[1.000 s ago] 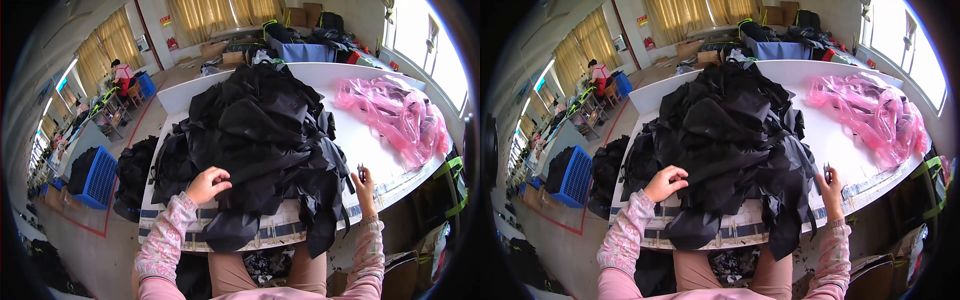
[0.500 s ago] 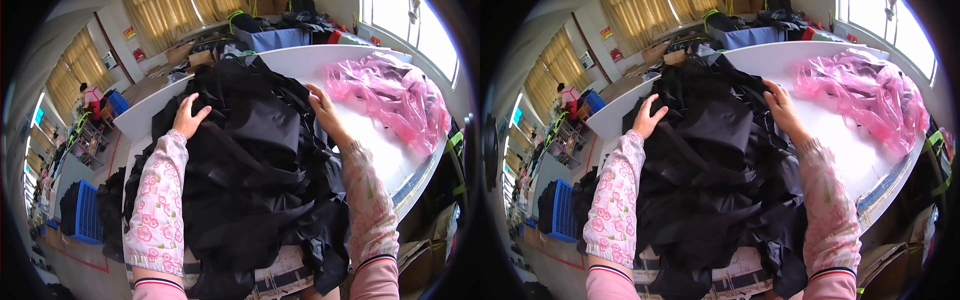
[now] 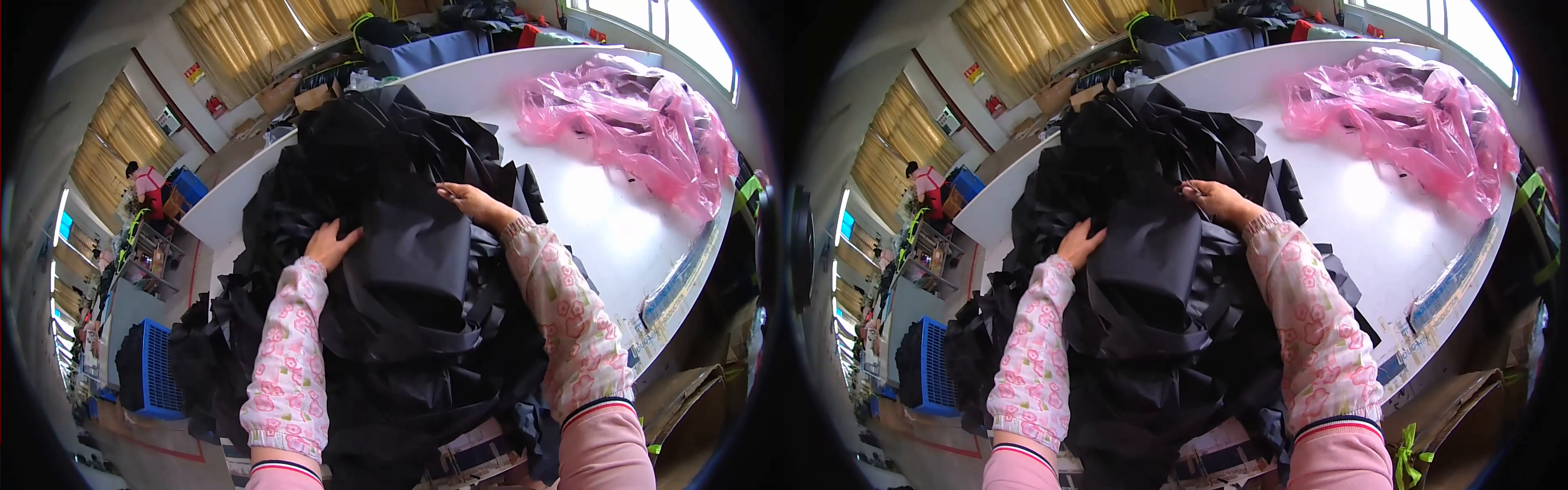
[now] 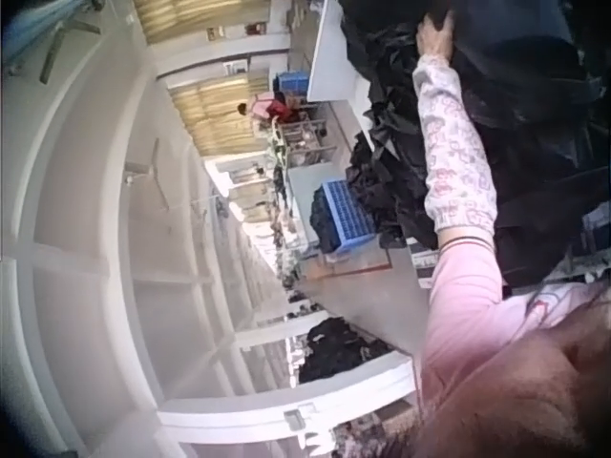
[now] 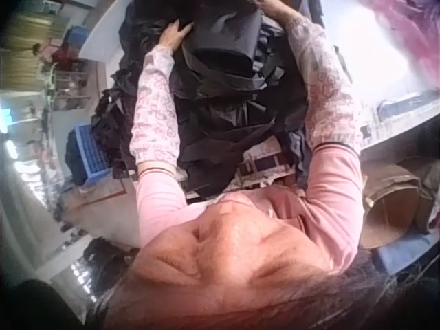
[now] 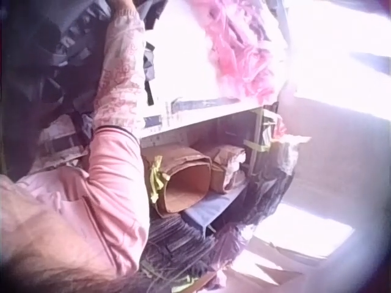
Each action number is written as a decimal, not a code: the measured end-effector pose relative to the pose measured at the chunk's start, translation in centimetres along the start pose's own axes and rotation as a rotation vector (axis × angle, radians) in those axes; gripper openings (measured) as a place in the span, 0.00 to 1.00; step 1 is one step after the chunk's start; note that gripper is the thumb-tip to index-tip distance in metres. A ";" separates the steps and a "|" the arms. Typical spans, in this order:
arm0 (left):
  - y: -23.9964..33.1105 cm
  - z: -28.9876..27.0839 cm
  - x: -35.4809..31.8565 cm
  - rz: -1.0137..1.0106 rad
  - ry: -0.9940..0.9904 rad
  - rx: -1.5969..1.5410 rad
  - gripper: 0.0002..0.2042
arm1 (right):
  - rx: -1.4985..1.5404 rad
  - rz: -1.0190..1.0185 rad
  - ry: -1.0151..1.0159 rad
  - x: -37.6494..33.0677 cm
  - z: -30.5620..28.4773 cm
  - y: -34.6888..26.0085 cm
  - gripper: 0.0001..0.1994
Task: Trimming excess material from small black fabric pieces using a hand-held snipping tool at a manufacturing workbench.
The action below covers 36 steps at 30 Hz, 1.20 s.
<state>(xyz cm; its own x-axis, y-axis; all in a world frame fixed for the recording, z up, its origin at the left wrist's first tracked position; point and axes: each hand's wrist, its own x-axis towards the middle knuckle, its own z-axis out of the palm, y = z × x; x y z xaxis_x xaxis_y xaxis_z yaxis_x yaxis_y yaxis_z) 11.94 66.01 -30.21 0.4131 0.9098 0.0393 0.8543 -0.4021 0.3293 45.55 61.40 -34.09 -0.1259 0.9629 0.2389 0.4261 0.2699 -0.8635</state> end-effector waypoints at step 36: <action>-18.6 5.6 -34.0 -0.693 0.103 -0.113 0.30 | -0.946 -0.230 -0.156 -33.9 12.8 -18.5 0.26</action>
<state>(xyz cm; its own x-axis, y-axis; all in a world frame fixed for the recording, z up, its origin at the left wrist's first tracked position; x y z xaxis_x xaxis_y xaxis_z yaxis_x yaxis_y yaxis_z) -16.20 41.93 -42.95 -0.2498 0.9598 -0.1278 0.8694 0.2804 0.4068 30.47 23.72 -31.90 -0.3832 0.8928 0.2366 0.9088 0.4102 -0.0761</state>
